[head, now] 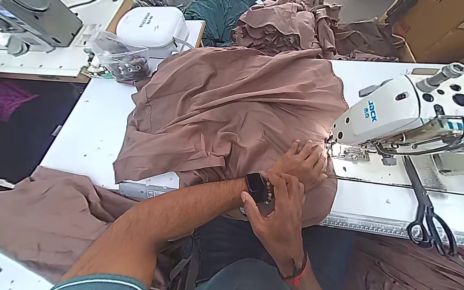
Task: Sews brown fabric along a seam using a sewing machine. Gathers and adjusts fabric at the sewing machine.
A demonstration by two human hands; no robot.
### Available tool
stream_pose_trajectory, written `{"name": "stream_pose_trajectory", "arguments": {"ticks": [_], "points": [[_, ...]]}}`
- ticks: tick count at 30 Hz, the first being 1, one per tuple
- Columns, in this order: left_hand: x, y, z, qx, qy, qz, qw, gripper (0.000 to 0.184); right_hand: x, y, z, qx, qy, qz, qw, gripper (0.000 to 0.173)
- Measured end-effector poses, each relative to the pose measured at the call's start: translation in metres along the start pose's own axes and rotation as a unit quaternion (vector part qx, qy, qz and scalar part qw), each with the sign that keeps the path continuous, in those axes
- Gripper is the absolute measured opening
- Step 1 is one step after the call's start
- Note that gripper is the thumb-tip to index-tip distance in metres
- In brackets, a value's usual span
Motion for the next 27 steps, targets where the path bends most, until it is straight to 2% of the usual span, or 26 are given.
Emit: {"name": "stream_pose_trajectory", "arguments": {"ticks": [6, 8, 11, 17, 20, 23, 27], "points": [[0.001, -0.001, 0.000, -0.001, -0.008, -0.031, 0.999, 0.058, 0.002, 0.003, 0.004, 0.026, -0.001, -0.007, 1.000, 0.062], [0.000, 0.003, 0.000, 0.001, -0.009, -0.019, 1.000, 0.058, 0.002, 0.003, 0.004, 0.035, -0.005, -0.010, 0.999, 0.061], [-0.001, 0.010, 0.001, 0.017, -0.008, 0.043, 0.999, 0.059, 0.004, 0.002, 0.002, 0.043, -0.025, -0.010, 0.999, 0.059], [-0.001, 0.009, 0.000, 0.011, -0.019, 0.017, 1.000, 0.058, 0.004, 0.008, 0.003, 0.111, -0.040, -0.032, 0.993, 0.060], [-0.001, 0.009, 0.001, 0.014, -0.018, 0.034, 0.999, 0.059, 0.002, 0.009, 0.006, 0.133, -0.033, -0.036, 0.990, 0.058], [-0.001, 0.010, 0.001, 0.021, -0.013, 0.038, 0.999, 0.058, 0.002, 0.009, 0.007, 0.123, -0.031, -0.038, 0.991, 0.056], [0.000, 0.008, 0.001, 0.018, -0.006, -0.005, 1.000, 0.057, 0.004, 0.006, 0.001, 0.055, -0.057, -0.045, 0.996, 0.048]]}}
Point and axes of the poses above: each hand's wrist, its own x-axis away from the middle knuckle, its own y-axis out of the back of the hand, z = x × y, the point moved 8 cm from there along -x, towards the middle knuckle, and after that the axes turned 8 degrees about -x, right-handed, at the moved point
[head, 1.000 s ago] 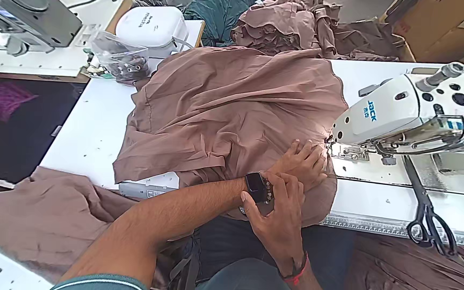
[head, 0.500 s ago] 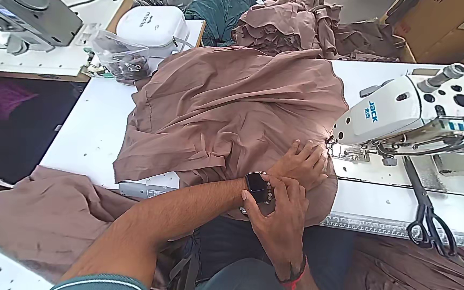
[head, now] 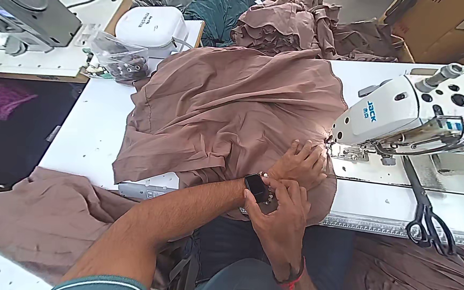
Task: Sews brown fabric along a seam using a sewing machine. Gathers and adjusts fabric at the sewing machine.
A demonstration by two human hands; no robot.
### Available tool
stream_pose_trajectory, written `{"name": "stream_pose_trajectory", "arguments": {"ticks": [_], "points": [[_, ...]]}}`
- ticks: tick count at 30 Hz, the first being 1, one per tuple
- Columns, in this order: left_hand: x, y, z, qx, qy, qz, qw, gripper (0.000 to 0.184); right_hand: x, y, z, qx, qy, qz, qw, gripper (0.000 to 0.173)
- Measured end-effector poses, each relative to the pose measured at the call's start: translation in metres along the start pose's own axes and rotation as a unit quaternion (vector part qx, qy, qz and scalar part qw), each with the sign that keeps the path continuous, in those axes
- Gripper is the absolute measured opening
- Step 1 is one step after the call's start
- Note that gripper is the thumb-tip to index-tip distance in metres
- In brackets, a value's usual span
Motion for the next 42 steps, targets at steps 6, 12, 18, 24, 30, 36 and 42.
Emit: {"name": "stream_pose_trajectory", "arguments": {"ticks": [6, 12, 18, 24, 30, 36, 42], "points": [[0.0001, -0.0035, -0.0002, -0.006, 0.000, 0.004, 1.000, 0.056, 0.0043, -0.0011, -0.0021, -0.008, -0.004, -0.009, 1.000, 0.049], [-0.0001, -0.0041, -0.0001, -0.009, -0.001, 0.004, 1.000, 0.056, 0.0052, -0.0005, -0.0031, -0.014, -0.005, -0.015, 1.000, 0.051], [-0.0010, -0.0021, -0.0009, -0.013, -0.008, 0.023, 1.000, 0.057, 0.0062, -0.0007, -0.0046, -0.016, -0.004, -0.019, 1.000, 0.051], [-0.0009, -0.0014, -0.0002, -0.019, -0.009, 0.011, 1.000, 0.057, 0.0063, -0.0011, -0.0041, -0.015, -0.006, -0.016, 1.000, 0.052], [-0.0008, -0.0032, -0.0005, -0.019, -0.007, 0.007, 1.000, 0.058, 0.0058, -0.0008, -0.0040, -0.014, -0.004, -0.016, 1.000, 0.052], [-0.0002, -0.0028, -0.0007, -0.019, -0.006, 0.000, 1.000, 0.056, 0.0062, -0.0016, -0.0048, -0.028, -0.007, -0.018, 0.999, 0.048], [-0.0005, -0.0030, -0.0003, -0.023, -0.004, -0.012, 1.000, 0.056, 0.0066, -0.0014, -0.0044, -0.026, -0.007, -0.019, 0.999, 0.049]]}}
Point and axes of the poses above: each hand's wrist, its own x-axis away from the middle knuckle, its own y-axis out of the back of the hand, z = x × y, the point moved 8 cm from there along -x, towards the middle knuckle, and after that the axes turned 8 degrees about -x, right-handed, at the moved point
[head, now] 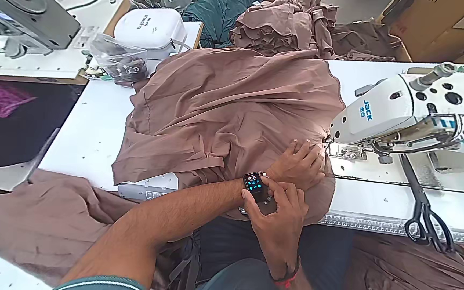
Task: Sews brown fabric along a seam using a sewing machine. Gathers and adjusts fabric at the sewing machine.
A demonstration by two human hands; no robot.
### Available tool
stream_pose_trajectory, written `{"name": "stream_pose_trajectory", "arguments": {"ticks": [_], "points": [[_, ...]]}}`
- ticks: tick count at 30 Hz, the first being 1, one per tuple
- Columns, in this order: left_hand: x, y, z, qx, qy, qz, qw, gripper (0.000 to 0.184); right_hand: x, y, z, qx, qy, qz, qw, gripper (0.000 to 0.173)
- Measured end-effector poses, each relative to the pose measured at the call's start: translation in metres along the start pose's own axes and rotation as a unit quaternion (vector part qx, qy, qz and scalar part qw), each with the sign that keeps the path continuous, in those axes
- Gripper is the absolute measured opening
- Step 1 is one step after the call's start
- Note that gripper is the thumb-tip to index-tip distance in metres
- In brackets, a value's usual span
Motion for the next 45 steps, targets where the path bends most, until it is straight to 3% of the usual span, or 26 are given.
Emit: {"name": "stream_pose_trajectory", "arguments": {"ticks": [32, 40, 45], "points": [[0.0006, -0.0020, 0.0000, 0.005, 0.002, -0.003, 1.000, 0.056, 0.0005, -0.0002, -0.0016, -0.001, -0.001, -0.004, 1.000, 0.052], [0.0001, 0.0007, 0.0008, 0.021, 0.006, 0.034, 0.999, 0.057, 0.0015, -0.0008, -0.0012, -0.029, 0.006, -0.006, 1.000, 0.055], [0.0008, 0.0015, 0.0010, 0.012, 0.004, 0.016, 1.000, 0.057, -0.0008, -0.0024, -0.0012, -0.064, 0.031, -0.009, 0.997, 0.045]]}}
Point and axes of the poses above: each hand's wrist, its own x-axis away from the middle knuckle, its own y-axis out of the back of the hand, z = x × y, the point moved 8 cm from there along -x, towards the middle knuckle, and after that the axes turned 8 degrees about -x, right-handed, at the moved point
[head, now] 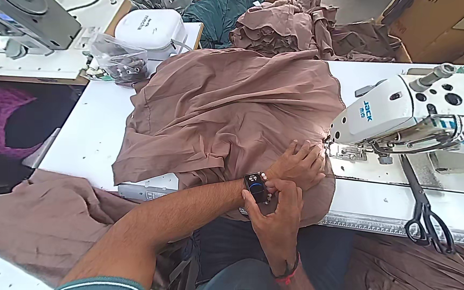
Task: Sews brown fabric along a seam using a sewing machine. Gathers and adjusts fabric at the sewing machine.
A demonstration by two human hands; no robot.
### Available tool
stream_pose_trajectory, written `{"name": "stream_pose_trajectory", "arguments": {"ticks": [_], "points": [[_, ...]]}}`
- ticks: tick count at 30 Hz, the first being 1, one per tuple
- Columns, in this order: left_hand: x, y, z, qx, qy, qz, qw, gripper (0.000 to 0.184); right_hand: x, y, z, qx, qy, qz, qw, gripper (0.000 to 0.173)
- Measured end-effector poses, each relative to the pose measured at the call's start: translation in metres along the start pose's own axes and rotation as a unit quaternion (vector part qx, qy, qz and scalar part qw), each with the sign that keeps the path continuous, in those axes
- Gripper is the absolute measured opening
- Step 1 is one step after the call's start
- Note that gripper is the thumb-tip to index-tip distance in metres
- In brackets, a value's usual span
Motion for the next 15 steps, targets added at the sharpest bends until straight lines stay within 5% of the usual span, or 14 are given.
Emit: {"name": "stream_pose_trajectory", "arguments": {"ticks": [15], "points": [[0.0008, -0.0056, 0.0000, -0.012, -0.003, -0.029, 0.999, 0.055, 0.0028, -0.0058, -0.0017, -0.002, 0.018, 0.037, 0.999, 0.024]]}}
Point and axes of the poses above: each hand's wrist, its own x-axis away from the middle knuckle, its own y-axis out of the back of the hand, z = x × y, the point moved 8 cm from there along -x, towards the middle knuckle, and after that the axes turned 8 degrees about -x, right-handed, at the moved point
